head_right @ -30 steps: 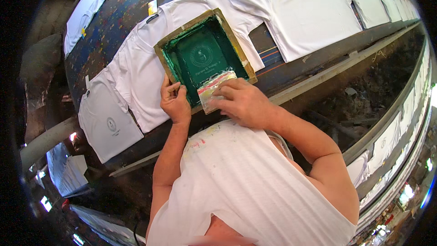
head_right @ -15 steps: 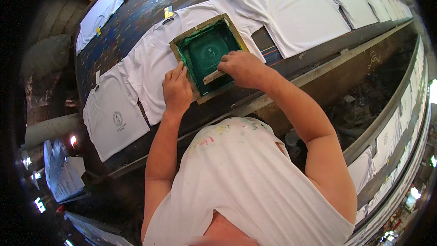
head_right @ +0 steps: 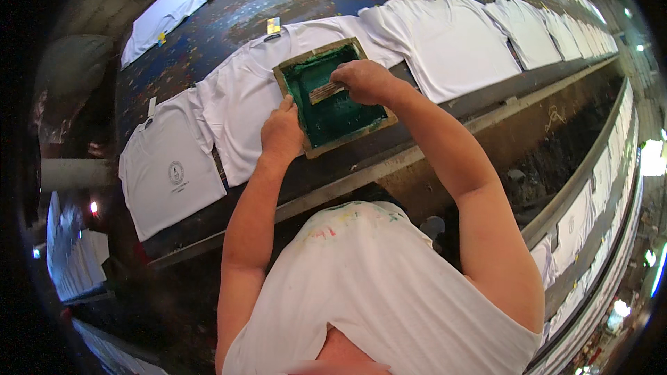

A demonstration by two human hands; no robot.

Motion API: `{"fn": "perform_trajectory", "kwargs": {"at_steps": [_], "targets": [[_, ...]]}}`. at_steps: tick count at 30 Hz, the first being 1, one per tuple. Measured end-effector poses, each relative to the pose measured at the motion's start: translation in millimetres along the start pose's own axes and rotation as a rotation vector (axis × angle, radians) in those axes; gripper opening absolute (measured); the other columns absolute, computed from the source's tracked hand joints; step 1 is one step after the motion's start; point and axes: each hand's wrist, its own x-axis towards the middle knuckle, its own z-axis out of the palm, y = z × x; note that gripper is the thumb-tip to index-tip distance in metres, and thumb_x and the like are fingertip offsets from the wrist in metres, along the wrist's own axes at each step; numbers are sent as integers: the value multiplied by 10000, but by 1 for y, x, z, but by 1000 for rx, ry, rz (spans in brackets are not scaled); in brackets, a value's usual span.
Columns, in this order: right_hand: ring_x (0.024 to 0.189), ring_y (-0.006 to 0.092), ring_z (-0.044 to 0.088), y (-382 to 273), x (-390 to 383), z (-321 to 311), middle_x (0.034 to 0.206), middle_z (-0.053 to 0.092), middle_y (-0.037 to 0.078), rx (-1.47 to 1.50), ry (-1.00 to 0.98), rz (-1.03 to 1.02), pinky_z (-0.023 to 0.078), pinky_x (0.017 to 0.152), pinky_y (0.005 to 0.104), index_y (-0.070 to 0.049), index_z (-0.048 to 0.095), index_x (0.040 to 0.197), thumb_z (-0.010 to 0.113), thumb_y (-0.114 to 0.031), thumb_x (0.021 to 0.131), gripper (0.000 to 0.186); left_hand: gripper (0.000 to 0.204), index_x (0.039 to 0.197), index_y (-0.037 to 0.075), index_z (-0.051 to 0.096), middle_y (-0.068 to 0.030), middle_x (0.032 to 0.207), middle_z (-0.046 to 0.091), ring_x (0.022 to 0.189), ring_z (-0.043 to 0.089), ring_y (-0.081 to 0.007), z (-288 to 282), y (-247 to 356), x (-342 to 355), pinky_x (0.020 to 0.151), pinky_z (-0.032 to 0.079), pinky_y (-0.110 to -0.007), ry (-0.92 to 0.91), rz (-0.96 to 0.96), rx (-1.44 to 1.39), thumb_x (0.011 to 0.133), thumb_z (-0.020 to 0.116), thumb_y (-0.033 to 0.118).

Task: The person performs screen printing on a series of white t-shirts. Using a squeegee, they pull green ink across a screen frame to transfer a design onto each shirt laid out on a workbench.

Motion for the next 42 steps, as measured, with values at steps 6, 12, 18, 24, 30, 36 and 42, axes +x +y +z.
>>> {"fn": "perform_trajectory", "kwargs": {"at_steps": [6,12,18,24,30,36,42], "targets": [[1135,422,757,19,46,12,1163,805,174,-22,188,-47,603,981,543,-113,808,1222,700,-12,837,412,382,1365,-3,759,-116,1578,671,1213,739,-378,0,2,-4,1035,622,-474,64,-29,-69,1005,636,24],[1154,404,744,31,50,7,1169,786,157,-22,81,-102,588,983,529,-112,824,1235,663,-9,910,377,382,1382,16,763,-95,1561,690,1240,737,-363,2,3,-7,1042,624,-456,99,-57,-104,1030,614,1],[1065,384,746,21,20,11,1060,764,142,-11,47,-195,585,971,521,-139,836,1208,685,-3,863,401,381,1356,12,779,-96,1557,693,1262,736,-346,-2,11,-4,1049,621,-459,74,-95,-66,1015,611,-13],[1030,366,736,-4,-40,19,1042,748,134,-7,31,-253,579,933,480,-116,814,1208,742,0,798,432,382,1342,2,777,-113,1553,690,1245,743,-356,-1,13,-4,1040,622,-462,78,-82,-42,997,615,-18],[1067,359,733,-14,-75,24,1106,761,136,-23,45,-297,572,934,486,-115,796,1232,740,-19,839,408,333,1313,-7,777,-118,1551,690,1220,749,-362,3,11,-2,1024,626,-467,87,-71,-15,1031,603,15],[1070,422,725,36,14,7,1112,765,170,80,29,-257,577,952,536,-88,790,1265,705,-9,881,401,300,1297,-3,780,-99,1543,696,1216,748,-362,4,15,-1,1027,627,-476,87,-113,-35,1068,594,47],[1093,404,725,40,38,17,1140,775,155,2,234,-256,576,972,514,-112,793,1282,691,20,869,446,281,1274,-2,787,-91,1536,703,1219,746,-365,4,17,0,1032,621,-485,111,-127,-45,1064,603,37]]}}
